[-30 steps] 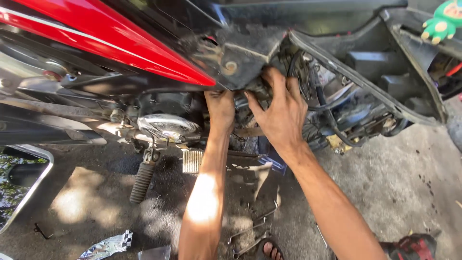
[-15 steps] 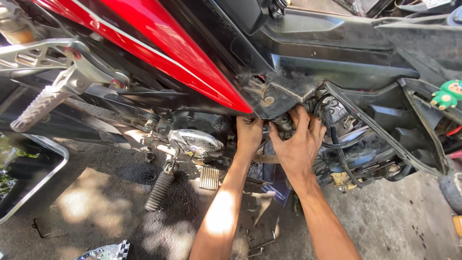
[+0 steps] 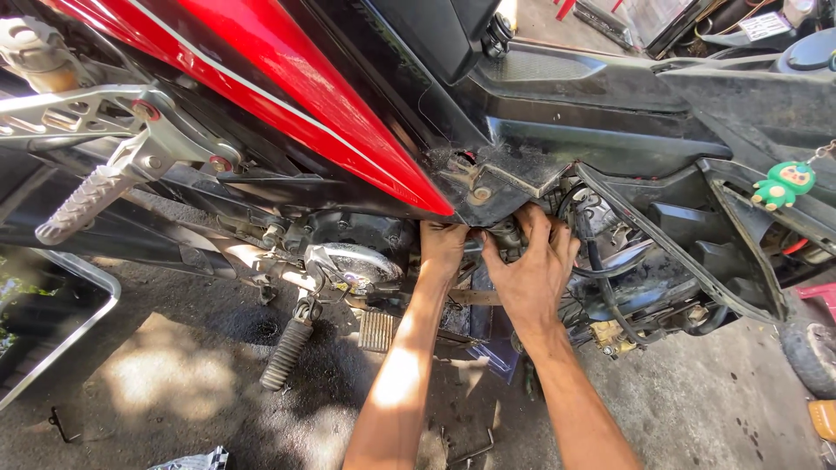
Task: Repairing a motorcycle engine by disassembling and adjusting components using a wrench.
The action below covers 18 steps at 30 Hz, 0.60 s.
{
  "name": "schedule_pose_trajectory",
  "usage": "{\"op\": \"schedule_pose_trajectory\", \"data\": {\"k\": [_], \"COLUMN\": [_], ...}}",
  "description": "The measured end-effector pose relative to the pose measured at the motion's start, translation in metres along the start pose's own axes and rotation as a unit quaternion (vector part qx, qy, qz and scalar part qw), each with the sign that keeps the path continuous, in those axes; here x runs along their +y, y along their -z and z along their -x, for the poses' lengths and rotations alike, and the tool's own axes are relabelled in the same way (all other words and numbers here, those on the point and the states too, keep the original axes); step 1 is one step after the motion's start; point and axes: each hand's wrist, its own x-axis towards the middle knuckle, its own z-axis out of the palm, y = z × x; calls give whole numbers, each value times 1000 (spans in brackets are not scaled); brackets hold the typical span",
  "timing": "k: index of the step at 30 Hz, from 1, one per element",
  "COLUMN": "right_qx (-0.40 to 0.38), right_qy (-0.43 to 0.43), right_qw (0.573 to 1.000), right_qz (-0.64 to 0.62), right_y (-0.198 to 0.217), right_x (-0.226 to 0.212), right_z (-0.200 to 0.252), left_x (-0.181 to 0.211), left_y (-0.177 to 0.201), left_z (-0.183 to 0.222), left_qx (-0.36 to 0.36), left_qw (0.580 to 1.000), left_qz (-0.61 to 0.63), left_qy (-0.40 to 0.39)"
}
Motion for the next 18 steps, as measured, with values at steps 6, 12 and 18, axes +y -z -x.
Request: {"op": "schedule_pose_trajectory", "data": {"k": [6, 12, 18], "right_qx": [-3, -14, -2], "right_qy": [-5, -12, 10], "right_qw": [1000, 1000, 1000], "right_qz": [6, 4, -6], "right_y": [4, 7, 10], "right_x": [-3, -4, -5], "right_z": [-1, -3, -4], "left_x": [23, 39, 19], "left_y": [13, 1, 8], "left_z": [3, 7, 9], "left_qx": [-24, -22, -2], "left_qw": [994, 992, 987], "left_qz": [16, 67, 50], "left_qy": [105, 106, 155]}}
